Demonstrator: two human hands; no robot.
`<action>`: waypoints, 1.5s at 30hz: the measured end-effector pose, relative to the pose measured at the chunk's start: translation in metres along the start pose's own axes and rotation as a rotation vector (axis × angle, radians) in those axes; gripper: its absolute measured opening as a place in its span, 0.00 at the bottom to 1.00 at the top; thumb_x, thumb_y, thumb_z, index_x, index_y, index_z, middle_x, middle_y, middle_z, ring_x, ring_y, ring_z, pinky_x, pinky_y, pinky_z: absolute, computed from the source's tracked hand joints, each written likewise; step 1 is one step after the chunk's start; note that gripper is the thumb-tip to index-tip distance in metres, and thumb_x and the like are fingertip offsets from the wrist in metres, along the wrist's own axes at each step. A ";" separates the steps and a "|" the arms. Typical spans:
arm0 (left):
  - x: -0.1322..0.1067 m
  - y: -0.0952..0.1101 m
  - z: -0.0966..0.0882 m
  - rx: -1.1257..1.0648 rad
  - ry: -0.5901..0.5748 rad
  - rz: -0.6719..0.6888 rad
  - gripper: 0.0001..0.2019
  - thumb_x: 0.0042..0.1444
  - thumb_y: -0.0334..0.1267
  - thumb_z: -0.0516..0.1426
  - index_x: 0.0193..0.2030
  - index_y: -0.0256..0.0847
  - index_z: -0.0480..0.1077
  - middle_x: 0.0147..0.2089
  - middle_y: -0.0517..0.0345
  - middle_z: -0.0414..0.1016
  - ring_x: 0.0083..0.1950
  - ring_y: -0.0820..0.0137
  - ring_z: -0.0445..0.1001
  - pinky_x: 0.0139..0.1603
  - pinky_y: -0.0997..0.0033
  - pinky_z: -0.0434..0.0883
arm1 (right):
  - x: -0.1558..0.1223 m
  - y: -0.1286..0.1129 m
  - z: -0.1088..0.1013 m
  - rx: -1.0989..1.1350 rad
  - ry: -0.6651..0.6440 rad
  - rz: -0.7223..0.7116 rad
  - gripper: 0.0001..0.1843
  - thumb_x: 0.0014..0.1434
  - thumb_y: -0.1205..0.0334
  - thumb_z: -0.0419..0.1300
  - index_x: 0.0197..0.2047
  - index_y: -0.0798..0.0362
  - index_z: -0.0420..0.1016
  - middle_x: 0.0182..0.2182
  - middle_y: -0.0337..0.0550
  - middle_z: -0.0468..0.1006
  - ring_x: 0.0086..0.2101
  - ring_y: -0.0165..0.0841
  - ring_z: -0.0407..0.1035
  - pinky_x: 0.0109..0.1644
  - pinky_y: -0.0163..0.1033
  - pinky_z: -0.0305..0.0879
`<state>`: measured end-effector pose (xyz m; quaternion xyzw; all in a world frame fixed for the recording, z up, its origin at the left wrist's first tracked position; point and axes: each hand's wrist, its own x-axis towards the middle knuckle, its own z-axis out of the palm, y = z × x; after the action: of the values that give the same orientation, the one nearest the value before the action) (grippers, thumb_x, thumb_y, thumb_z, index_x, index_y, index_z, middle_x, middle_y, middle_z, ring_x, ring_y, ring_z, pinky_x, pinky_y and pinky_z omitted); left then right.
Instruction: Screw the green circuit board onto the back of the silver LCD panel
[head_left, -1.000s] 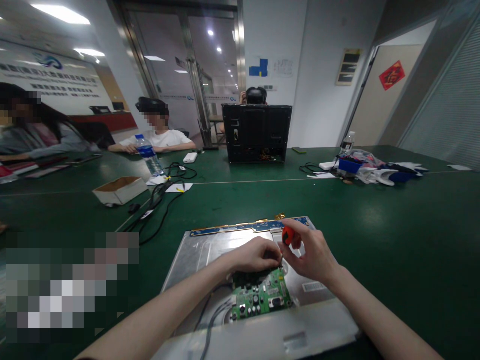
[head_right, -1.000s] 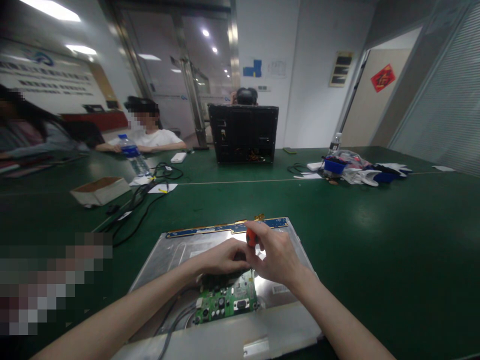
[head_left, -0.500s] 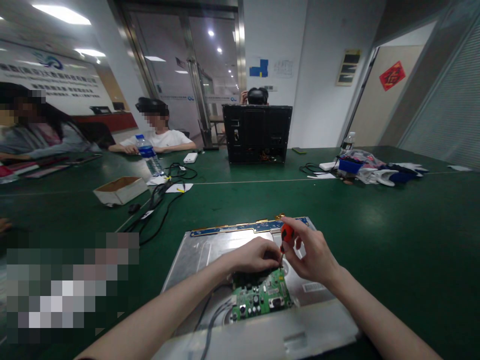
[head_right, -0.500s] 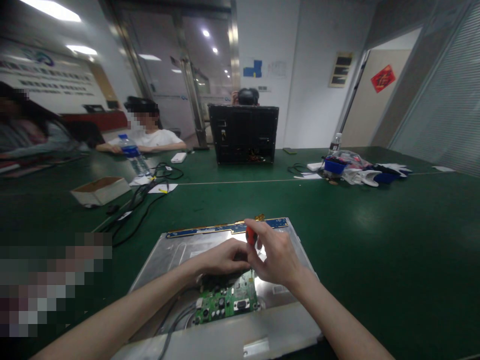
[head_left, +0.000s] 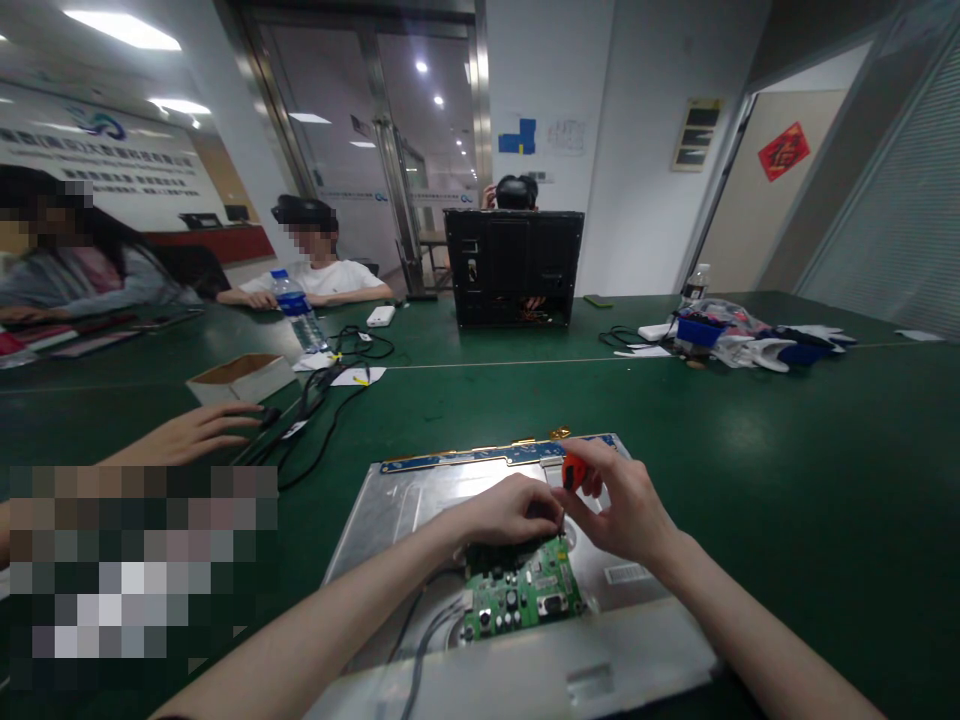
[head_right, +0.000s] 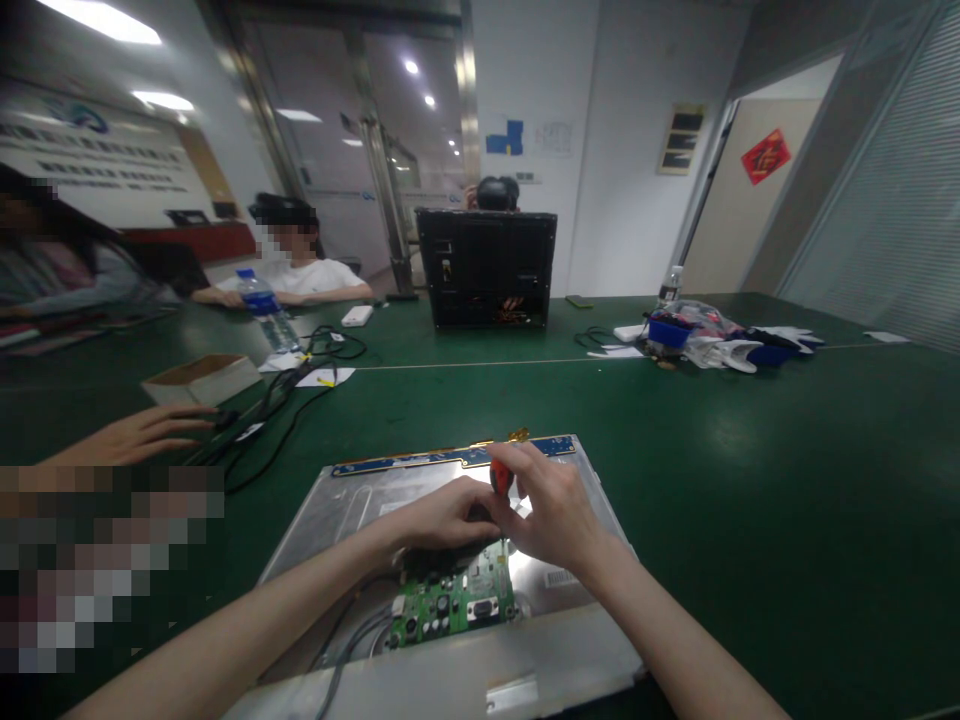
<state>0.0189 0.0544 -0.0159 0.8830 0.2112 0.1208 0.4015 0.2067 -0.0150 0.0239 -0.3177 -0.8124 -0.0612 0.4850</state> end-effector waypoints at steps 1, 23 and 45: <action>0.000 0.000 0.000 0.000 0.000 -0.001 0.03 0.56 0.33 0.61 0.35 0.36 0.76 0.32 0.61 0.75 0.34 0.70 0.71 0.37 0.76 0.66 | 0.000 0.000 -0.001 0.004 -0.009 0.006 0.24 0.64 0.65 0.56 0.62 0.49 0.57 0.33 0.39 0.76 0.23 0.28 0.67 0.24 0.32 0.65; 0.000 0.004 -0.001 -0.020 0.009 0.017 0.02 0.55 0.31 0.61 0.35 0.36 0.76 0.32 0.61 0.74 0.35 0.71 0.72 0.37 0.77 0.66 | 0.002 -0.002 -0.002 0.006 0.003 0.004 0.23 0.65 0.66 0.55 0.62 0.51 0.58 0.32 0.38 0.75 0.23 0.27 0.66 0.24 0.32 0.64; -0.001 0.006 -0.001 -0.004 0.005 0.007 0.05 0.54 0.28 0.59 0.36 0.37 0.76 0.32 0.62 0.75 0.34 0.71 0.72 0.38 0.77 0.66 | -0.001 0.002 0.002 -0.056 0.067 0.013 0.19 0.64 0.64 0.58 0.57 0.49 0.60 0.27 0.33 0.74 0.19 0.26 0.65 0.22 0.30 0.62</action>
<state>0.0198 0.0509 -0.0106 0.8827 0.2087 0.1248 0.4022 0.2069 -0.0134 0.0216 -0.3343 -0.7916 -0.0916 0.5031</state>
